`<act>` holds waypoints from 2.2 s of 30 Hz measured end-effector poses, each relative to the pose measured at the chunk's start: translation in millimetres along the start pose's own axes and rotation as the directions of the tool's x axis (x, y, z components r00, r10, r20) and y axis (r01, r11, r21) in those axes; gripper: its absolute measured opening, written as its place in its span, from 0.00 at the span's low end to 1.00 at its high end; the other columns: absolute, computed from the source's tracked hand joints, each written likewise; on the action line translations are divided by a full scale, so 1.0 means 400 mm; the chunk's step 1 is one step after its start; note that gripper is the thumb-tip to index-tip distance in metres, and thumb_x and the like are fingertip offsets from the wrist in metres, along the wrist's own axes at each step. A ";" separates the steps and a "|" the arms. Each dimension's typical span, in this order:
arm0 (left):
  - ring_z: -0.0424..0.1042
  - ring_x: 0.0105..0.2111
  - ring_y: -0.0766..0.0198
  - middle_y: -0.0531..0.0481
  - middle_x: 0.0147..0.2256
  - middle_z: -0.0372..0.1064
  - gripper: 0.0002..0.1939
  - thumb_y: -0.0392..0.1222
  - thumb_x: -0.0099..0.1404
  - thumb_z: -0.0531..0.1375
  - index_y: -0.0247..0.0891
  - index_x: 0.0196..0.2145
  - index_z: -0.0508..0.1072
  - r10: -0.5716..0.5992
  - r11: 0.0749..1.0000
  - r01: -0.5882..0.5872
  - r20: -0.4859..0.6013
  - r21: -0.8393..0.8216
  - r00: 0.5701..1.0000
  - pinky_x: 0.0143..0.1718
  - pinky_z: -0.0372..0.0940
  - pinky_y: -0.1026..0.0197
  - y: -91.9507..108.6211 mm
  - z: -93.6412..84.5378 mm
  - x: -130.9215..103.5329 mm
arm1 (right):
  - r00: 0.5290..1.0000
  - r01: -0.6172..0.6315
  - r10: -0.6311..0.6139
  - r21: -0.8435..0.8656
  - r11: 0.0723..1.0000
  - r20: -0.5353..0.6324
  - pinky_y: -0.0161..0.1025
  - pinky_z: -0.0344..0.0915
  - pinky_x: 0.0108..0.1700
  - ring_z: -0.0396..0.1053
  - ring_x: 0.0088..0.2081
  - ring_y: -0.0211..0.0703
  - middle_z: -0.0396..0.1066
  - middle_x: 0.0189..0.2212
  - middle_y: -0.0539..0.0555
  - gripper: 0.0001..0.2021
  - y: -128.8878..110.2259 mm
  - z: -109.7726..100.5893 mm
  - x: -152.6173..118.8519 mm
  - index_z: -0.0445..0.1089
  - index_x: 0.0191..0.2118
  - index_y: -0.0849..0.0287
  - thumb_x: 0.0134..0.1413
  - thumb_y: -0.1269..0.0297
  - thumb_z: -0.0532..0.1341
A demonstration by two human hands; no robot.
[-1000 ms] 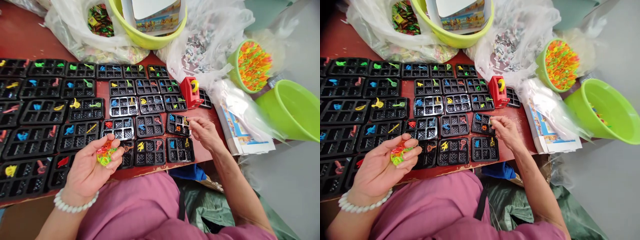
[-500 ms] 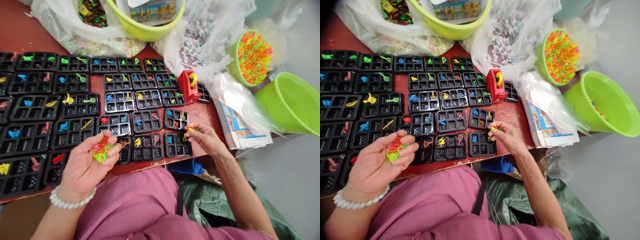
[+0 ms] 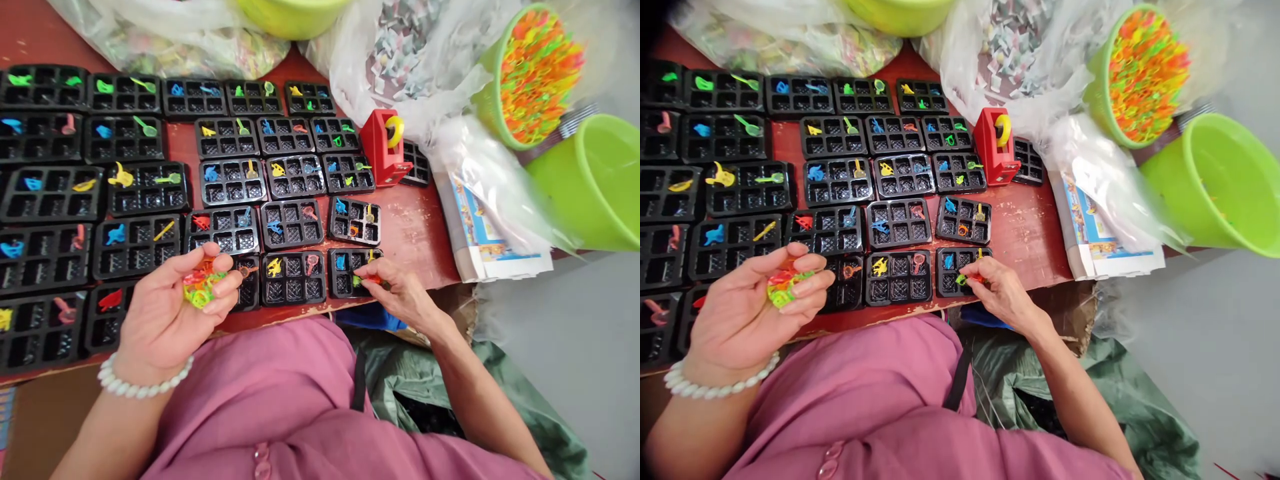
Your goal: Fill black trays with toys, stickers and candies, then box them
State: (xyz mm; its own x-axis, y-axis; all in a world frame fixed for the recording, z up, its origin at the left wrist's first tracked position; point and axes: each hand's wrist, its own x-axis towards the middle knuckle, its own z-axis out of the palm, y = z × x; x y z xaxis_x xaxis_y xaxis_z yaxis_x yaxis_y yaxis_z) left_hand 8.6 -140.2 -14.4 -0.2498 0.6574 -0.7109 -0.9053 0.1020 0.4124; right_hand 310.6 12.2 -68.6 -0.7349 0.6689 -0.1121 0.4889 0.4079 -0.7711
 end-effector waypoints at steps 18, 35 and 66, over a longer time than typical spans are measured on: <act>0.65 0.19 0.67 0.49 0.26 0.65 0.22 0.36 0.75 0.43 0.35 0.31 0.73 0.009 0.994 -0.005 0.034 -0.111 0.999 0.15 0.60 0.68 0.015 -0.034 -0.007 | 0.945 0.272 -0.240 -0.124 0.954 0.224 0.39 0.72 0.42 0.79 0.40 0.47 0.80 0.39 0.55 0.11 -0.133 0.142 0.108 0.78 0.45 0.56 0.70 0.56 0.61; 0.64 0.19 0.66 0.48 0.25 0.66 0.21 0.35 0.75 0.44 0.36 0.31 0.73 -0.025 0.984 0.025 0.006 -0.178 1.000 0.15 0.57 0.68 0.029 -0.046 0.004 | 0.918 0.276 -0.244 -0.061 0.959 0.312 0.37 0.68 0.35 0.70 0.33 0.40 0.72 0.37 0.53 0.19 -0.150 0.118 0.112 0.62 0.65 0.56 0.73 0.61 0.53; 0.66 0.19 0.68 0.48 0.26 0.67 0.21 0.34 0.75 0.43 0.33 0.32 0.73 0.040 0.969 -0.039 -0.003 -0.243 0.999 0.16 0.61 0.70 0.060 -0.075 0.000 | 0.955 0.296 -0.279 -0.387 0.873 0.101 0.38 0.62 0.34 0.67 0.34 0.43 0.67 0.35 0.53 0.06 -0.125 0.122 0.295 0.72 0.44 0.56 0.64 0.62 0.63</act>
State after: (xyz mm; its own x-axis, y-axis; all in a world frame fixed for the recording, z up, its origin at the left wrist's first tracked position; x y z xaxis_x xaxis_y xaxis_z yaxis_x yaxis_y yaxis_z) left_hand -23.4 -160.4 -21.6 -0.2866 0.6586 -0.6958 -0.9511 -0.1082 0.2893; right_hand 176.4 40.4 -73.8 -0.8857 0.4621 0.0451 0.3911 0.7949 -0.4639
